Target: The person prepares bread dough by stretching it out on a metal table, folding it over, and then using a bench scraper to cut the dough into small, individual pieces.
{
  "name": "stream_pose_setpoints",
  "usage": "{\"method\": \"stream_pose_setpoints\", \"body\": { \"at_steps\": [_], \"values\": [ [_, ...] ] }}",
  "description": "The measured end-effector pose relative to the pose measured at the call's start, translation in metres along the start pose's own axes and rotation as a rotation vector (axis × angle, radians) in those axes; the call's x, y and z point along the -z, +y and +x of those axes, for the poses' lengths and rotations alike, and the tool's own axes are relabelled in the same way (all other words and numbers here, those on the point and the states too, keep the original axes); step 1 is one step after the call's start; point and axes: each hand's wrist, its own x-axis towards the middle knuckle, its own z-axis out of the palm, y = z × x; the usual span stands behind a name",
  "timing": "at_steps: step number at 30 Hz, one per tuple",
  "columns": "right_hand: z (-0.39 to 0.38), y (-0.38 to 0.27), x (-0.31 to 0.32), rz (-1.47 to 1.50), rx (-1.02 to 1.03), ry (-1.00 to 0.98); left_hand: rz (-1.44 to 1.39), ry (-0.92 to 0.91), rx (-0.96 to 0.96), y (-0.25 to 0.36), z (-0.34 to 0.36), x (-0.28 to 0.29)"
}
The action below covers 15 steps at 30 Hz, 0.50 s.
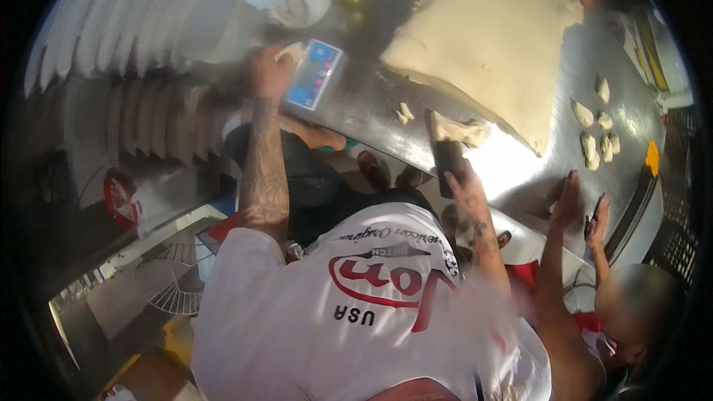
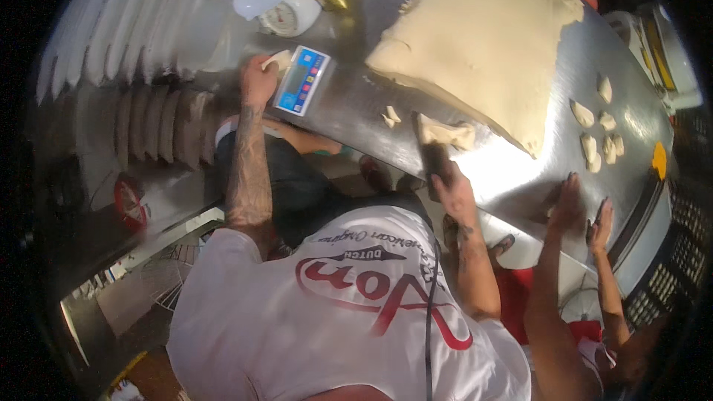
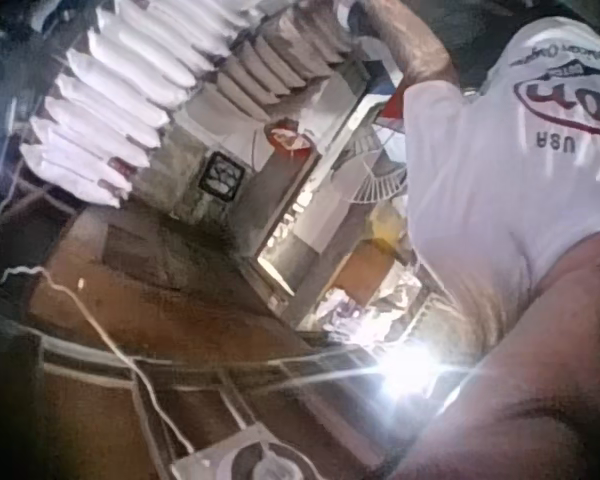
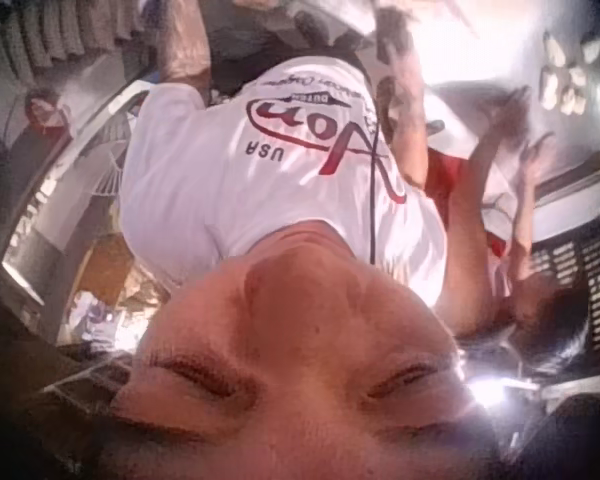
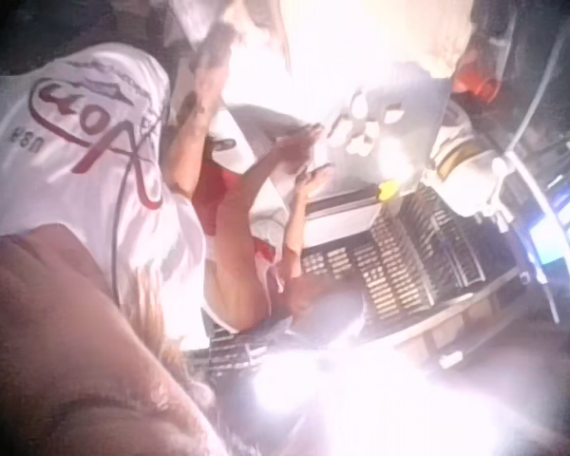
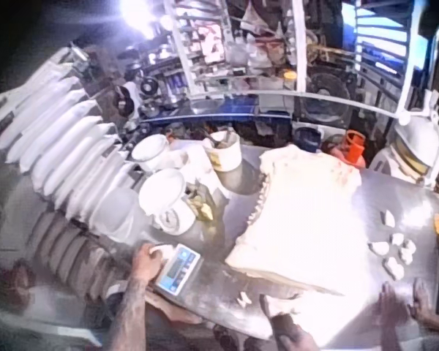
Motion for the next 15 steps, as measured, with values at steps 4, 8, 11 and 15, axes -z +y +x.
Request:
{"method": "stream_pose_setpoints", "body": {
  "at_steps": [4, 8, 11, 15],
  "values": [
    [-0.018, 0.000, 0.012, 0.176, 0.032, 0.170, -0.017, 0.160, -0.060, 0.034, 0.007, 0.002],
    [-0.012, 0.001, 0.007, 0.208, 0.016, 0.158, -0.090, 0.240, 0.048, 0.022, -0.001, 0.012],
    [-0.015, -0.012, 0.011, 0.230, -0.021, 0.151, -0.013, 0.250, -0.074, 0.003, 0.017, 0.005],
    [-0.022, -0.022, 0.018, 0.208, -0.084, 0.141, -0.034, -0.363, 0.075, 0.034, 0.033, -0.004]
  ]
}}
